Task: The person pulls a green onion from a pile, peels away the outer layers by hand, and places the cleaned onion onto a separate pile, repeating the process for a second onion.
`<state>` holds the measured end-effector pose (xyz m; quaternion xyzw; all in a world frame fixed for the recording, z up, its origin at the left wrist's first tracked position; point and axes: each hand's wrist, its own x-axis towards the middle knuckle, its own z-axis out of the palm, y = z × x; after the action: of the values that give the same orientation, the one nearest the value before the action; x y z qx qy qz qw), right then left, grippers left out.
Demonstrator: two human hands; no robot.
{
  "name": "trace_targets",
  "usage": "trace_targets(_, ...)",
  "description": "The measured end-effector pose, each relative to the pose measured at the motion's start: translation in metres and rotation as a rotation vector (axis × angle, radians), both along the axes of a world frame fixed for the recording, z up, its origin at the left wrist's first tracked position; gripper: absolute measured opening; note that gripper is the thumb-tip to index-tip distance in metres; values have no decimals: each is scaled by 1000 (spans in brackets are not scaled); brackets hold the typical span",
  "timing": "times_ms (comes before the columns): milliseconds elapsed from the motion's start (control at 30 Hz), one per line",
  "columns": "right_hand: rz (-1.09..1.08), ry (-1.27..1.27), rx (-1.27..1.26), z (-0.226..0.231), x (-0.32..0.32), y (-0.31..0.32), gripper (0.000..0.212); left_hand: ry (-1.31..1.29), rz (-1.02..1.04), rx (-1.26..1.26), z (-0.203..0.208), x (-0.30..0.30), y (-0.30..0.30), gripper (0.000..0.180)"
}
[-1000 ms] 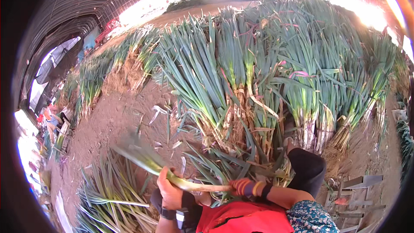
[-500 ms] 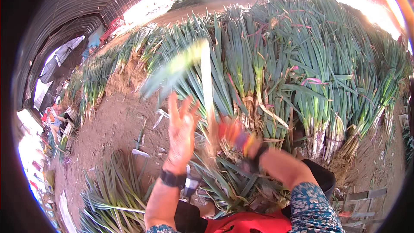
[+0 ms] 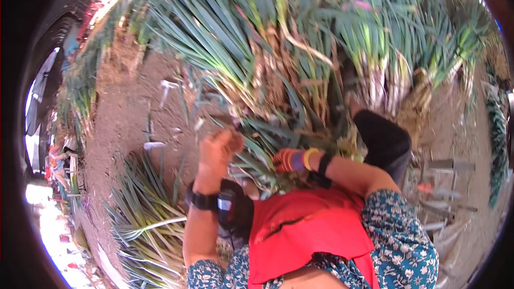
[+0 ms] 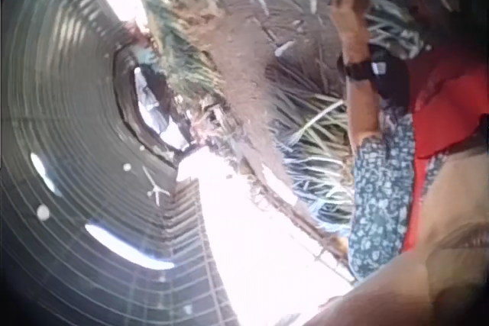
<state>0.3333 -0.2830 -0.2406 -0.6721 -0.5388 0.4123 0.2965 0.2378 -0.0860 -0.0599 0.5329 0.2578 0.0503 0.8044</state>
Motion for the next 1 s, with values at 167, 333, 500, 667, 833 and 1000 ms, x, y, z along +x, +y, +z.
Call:
trace_targets(167,-153,-103,-207,-10,13,-30,39,-3,28,-166,-19,21,0,18)
trace_targets(333,-878,-354,-149,-92,78,-101,28,206,122,-195,-61,26,-15,14)
trace_targets(500,-1447,-45,-24,-131,139,-124,32,142,7,-132,-51,37,-25,15)
trace_targets(667,-1556,76,-208,-183,186,-121,48,139,-85,-61,-54,68,-47,21)
trace_targets(833,-1372,302,-261,-143,183,-93,49,185,-96,-10,-58,67,-50,18)
trace_targets(1000,-1423,270,-2,-98,160,-102,31,195,-146,19,-59,81,-68,18)
